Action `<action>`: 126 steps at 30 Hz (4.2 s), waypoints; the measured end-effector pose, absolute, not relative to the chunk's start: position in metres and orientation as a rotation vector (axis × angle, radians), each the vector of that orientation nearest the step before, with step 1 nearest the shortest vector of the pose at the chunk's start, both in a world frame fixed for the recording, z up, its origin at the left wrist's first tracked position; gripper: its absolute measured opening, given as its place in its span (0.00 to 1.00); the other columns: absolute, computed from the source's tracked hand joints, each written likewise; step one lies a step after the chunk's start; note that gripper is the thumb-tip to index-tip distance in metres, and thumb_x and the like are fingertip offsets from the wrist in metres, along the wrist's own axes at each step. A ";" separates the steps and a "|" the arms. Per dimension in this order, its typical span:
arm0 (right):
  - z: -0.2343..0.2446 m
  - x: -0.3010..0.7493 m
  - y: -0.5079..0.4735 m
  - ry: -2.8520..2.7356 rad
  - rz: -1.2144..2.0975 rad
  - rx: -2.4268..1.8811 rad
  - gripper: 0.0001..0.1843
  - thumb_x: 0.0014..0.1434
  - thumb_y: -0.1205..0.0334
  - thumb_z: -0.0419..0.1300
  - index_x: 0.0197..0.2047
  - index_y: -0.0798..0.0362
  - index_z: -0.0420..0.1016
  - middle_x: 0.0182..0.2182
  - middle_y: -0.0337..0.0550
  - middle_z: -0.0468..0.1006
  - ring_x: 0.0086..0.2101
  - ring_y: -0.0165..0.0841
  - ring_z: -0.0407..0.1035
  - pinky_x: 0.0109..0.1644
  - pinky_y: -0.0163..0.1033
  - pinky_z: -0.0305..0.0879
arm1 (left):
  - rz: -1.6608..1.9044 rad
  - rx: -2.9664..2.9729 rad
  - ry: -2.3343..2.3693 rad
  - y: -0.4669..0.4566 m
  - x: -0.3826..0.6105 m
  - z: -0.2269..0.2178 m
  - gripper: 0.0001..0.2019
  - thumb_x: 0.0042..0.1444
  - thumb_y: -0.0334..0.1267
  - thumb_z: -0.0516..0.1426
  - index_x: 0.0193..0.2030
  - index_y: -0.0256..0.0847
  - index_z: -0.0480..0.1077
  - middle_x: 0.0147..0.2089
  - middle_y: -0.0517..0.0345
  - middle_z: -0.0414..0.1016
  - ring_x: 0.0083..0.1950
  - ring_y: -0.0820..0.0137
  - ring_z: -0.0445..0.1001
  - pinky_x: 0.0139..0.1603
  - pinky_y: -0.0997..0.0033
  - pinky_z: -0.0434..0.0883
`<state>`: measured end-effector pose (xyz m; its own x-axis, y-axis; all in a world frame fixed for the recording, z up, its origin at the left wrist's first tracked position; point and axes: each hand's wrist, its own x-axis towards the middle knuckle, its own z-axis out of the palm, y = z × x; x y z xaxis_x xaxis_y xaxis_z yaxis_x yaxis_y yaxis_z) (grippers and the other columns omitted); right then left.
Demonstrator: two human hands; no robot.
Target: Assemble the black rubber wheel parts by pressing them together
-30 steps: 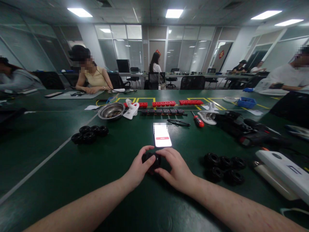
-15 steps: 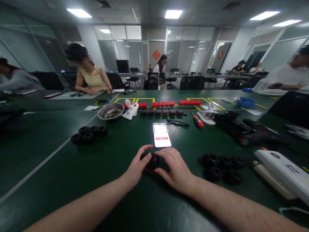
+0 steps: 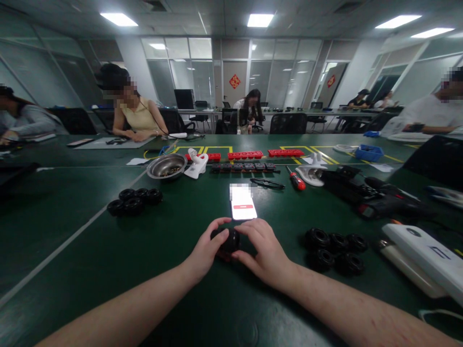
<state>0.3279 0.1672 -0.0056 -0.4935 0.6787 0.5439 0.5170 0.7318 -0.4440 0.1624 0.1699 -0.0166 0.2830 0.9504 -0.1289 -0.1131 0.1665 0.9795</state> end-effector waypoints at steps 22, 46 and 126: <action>-0.011 0.327 0.169 -2.147 0.505 -1.079 0.19 0.48 0.57 0.60 0.42 0.54 0.61 0.39 0.46 0.66 0.39 0.38 0.61 0.43 0.44 0.60 | 0.989 1.102 1.058 0.167 0.165 -0.010 0.19 0.48 0.38 0.50 0.49 0.44 0.55 0.39 0.57 0.61 0.35 0.68 0.68 0.30 0.71 0.66; -0.008 0.326 0.166 -2.168 0.584 -0.899 0.24 0.47 0.69 0.60 0.47 0.50 0.59 0.45 0.45 0.63 0.45 0.36 0.58 0.49 0.43 0.56 | 0.919 1.145 1.096 0.171 0.167 -0.012 0.15 0.49 0.44 0.51 0.43 0.41 0.59 0.36 0.57 0.65 0.35 0.67 0.67 0.28 0.71 0.65; -0.012 0.328 0.168 -2.171 0.509 -0.905 0.21 0.52 0.69 0.54 0.51 0.51 0.59 0.49 0.47 0.60 0.49 0.37 0.55 0.53 0.45 0.55 | 0.983 1.070 1.097 0.173 0.167 -0.011 0.22 0.49 0.45 0.51 0.50 0.39 0.54 0.38 0.54 0.62 0.32 0.69 0.67 0.26 0.70 0.66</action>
<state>0.3280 0.1682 -0.0118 -0.4953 0.7328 0.4667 0.4487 0.6757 -0.5849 0.1672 0.1726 -0.0114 0.1835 0.9649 -0.1879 -0.0821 0.2056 0.9752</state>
